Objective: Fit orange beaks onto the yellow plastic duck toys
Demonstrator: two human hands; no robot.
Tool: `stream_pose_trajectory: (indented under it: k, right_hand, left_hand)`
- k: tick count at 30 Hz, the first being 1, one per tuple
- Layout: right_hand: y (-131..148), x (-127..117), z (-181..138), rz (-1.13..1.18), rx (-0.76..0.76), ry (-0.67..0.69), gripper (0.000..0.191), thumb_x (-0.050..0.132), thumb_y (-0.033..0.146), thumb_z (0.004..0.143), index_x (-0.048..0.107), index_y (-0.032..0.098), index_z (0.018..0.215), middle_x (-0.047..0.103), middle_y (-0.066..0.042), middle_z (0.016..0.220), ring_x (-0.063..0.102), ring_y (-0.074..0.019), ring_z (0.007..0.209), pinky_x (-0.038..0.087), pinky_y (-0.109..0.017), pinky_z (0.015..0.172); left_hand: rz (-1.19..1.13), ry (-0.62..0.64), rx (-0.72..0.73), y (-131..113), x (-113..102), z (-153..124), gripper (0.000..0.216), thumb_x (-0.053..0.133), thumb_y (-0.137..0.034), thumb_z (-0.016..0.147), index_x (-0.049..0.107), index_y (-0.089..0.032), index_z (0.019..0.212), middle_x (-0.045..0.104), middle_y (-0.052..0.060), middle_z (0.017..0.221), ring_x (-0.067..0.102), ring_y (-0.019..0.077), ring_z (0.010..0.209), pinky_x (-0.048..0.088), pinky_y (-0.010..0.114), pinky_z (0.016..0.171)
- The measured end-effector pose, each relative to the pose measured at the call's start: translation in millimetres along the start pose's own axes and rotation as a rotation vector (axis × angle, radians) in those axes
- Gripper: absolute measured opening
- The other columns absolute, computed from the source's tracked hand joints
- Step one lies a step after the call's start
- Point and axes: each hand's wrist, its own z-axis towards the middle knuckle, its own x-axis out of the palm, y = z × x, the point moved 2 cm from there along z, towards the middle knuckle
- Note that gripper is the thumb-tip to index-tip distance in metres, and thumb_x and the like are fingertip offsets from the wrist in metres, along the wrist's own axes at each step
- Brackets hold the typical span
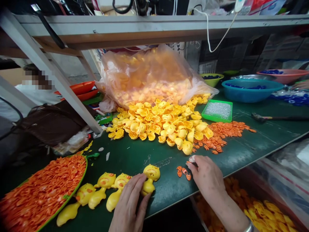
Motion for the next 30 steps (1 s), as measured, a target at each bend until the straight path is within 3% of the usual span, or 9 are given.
stream_pose_trajectory:
  k: [3,8,13,20,30]
  right_hand:
    - [18,-5,-1,0.272,-0.050,0.010,0.014,0.058,0.032,0.084,0.066,0.021,0.080,0.068,-0.003,0.080,0.062,-0.0188,0.072,0.049,-0.031,0.065]
    - [73,-7,-8,0.550,-0.259,0.207,0.016,0.052,0.019,0.089,0.066,0.023,0.084,0.065,-0.002,0.084,0.058,-0.0155,0.080,0.047,-0.026,0.070]
    - [104,-4,-7,0.477,-0.350,0.202,0.017,0.051,0.011,0.087,0.063,0.018,0.078,0.064,-0.002,0.080,0.054,-0.0166,0.077,0.044,-0.028,0.069]
    - [112,3,-8,0.307,-0.439,0.178,0.023,0.048,0.006,0.087,0.062,0.017,0.073,0.060,-0.003,0.076,0.051,-0.0176,0.077,0.040,-0.030,0.070]
    - [117,-5,0,0.130,-0.576,0.371,0.023,0.050,0.001,0.083,0.059,0.018,0.072,0.057,0.000,0.071,0.050,-0.0173,0.071,0.036,-0.030,0.063]
  left_hand:
    - [-0.011,-0.004,-0.001,-3,0,0,0.042,0.054,-0.025,0.087,0.045,-0.015,0.126,0.057,0.013,0.118,0.056,0.0210,0.111,0.052,0.035,0.091]
    - [-0.046,-0.027,-0.020,-6,1,-1,0.035,0.051,-0.022,0.088,0.048,-0.017,0.122,0.059,0.012,0.113,0.060,0.0194,0.104,0.054,0.033,0.086]
    - [-0.078,0.000,-0.027,-8,1,-3,0.033,0.050,-0.019,0.088,0.046,-0.016,0.121,0.061,0.012,0.112,0.060,0.0195,0.106,0.053,0.035,0.089]
    - [-0.128,0.026,-0.028,-11,-4,-2,0.031,0.050,-0.016,0.087,0.045,-0.015,0.118,0.060,0.013,0.111,0.059,0.0206,0.105,0.053,0.039,0.089]
    - [-0.202,0.042,-0.069,-11,-6,1,0.030,0.051,-0.015,0.086,0.047,-0.015,0.115,0.061,0.011,0.109,0.060,0.0199,0.100,0.054,0.038,0.088]
